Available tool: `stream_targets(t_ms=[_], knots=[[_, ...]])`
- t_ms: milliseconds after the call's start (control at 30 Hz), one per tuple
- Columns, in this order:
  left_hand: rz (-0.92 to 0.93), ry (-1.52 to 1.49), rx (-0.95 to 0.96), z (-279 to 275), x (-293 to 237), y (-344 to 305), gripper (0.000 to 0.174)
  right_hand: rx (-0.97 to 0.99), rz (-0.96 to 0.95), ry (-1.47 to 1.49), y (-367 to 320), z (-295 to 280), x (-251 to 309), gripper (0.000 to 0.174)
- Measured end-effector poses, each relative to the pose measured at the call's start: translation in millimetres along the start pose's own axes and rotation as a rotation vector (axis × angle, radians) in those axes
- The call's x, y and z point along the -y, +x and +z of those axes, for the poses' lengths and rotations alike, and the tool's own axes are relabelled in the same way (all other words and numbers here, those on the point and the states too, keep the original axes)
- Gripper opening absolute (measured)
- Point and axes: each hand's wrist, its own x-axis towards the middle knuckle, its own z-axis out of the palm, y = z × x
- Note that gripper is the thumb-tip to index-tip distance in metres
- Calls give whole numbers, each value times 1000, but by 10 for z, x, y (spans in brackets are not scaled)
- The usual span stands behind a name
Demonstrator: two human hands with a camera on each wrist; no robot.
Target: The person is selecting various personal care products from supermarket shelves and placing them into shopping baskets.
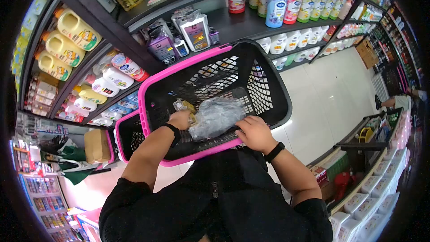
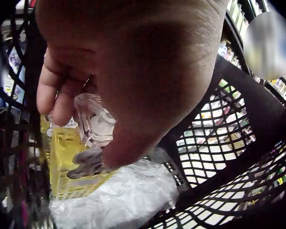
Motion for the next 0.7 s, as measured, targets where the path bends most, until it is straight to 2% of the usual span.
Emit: stream_targets(t_ms=[100,167,467,500,567,667,700], knots=[[20,72,-18,207,248,176,40,-20,50,-28,66,59,61,21],[-44,145,-2,336,365,238,36,-23,74,-33,77,61,71,19],[-192,209,-15,506,409,390,30,-60,85,-66,66,99,86,16],[-227,185,-54,623,479,479,32,-59,87,-68,72,91,88,16],[-297,135,-130,878,631,659,48,-62,90,-78,78,79,96,15],[-336,75,-191,872,620,681,55,-52,97,-87,89,75,119,15],[-319,81,-173,840,605,653,52,-48,101,-91,93,69,128,14]])
